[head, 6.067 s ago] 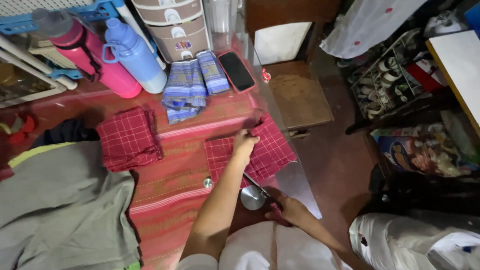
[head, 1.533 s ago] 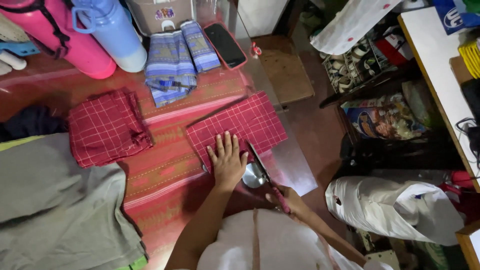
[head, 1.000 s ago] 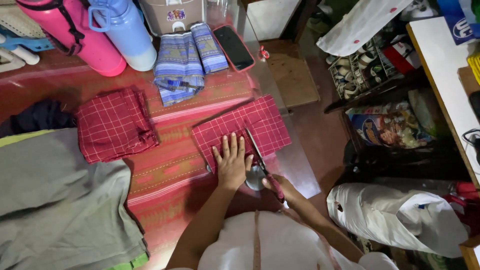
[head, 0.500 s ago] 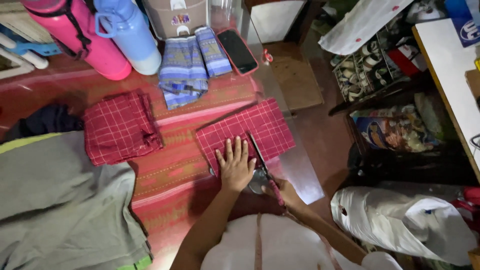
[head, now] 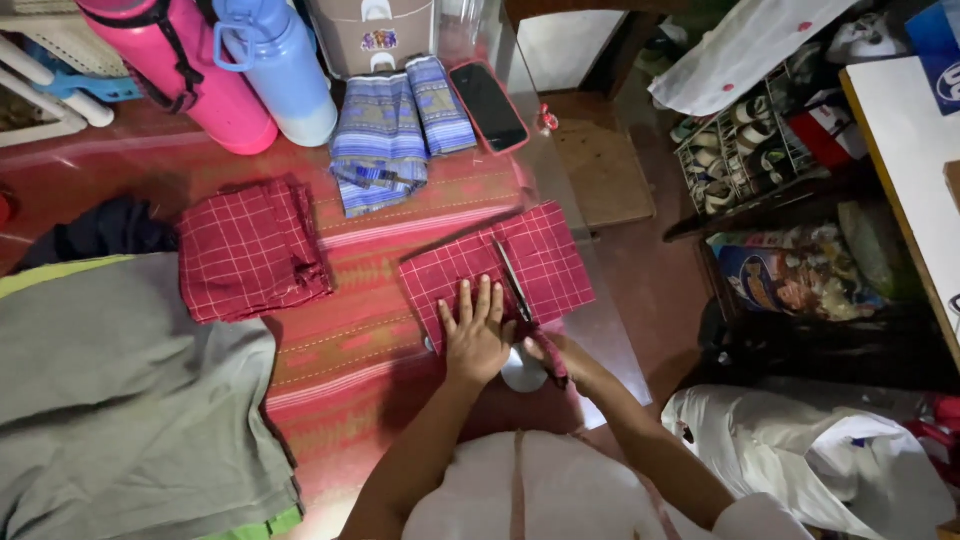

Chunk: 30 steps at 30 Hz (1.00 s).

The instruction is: The person cuts a red checkered cloth into smaller pieces using scissors. They then unfold a grey cloth, smooth it out, and cut it into a rectangular shape. The person also handles a green and yellow striped cloth on the table.

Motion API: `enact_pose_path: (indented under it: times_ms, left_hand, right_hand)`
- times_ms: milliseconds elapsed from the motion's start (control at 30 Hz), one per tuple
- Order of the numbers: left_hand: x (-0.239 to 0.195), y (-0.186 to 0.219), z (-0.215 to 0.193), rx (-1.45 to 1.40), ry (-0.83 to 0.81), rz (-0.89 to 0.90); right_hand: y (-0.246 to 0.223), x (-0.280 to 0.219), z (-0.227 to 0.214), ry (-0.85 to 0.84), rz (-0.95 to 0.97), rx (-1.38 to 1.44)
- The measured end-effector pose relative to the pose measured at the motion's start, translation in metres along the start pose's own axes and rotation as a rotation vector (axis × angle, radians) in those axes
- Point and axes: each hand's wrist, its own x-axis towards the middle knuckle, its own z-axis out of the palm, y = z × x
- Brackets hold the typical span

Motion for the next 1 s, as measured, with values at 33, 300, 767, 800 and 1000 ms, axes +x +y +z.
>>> enact_pose_path:
  times_ms: [33,300,767,800,1000]
  left_hand:
    - [0.000,0.000,0.000,-0.002,-0.003,-0.001]
    - [-0.001,-0.004,0.019,-0.011,0.148,0.038]
    - [0.000,-0.003,0.017,0.014,0.250,0.044]
    - [0.000,-0.003,0.016,0.007,0.247,0.041]
    - [0.001,-0.004,0.021,0.024,0.328,0.067]
  right_hand:
    - [0.008,0.005,0.002,-0.001,0.003,-0.001]
    - [0.039,0.028,0.013,0.080,-0.093,-0.119]
    - [-0.022,0.014,0.001,0.028,-0.153,0.160]
    - [-0.049,-0.002,0.000,0.034,-0.140,0.039]
    - [-0.042,0.017,0.004,0.036,-0.127,0.083]
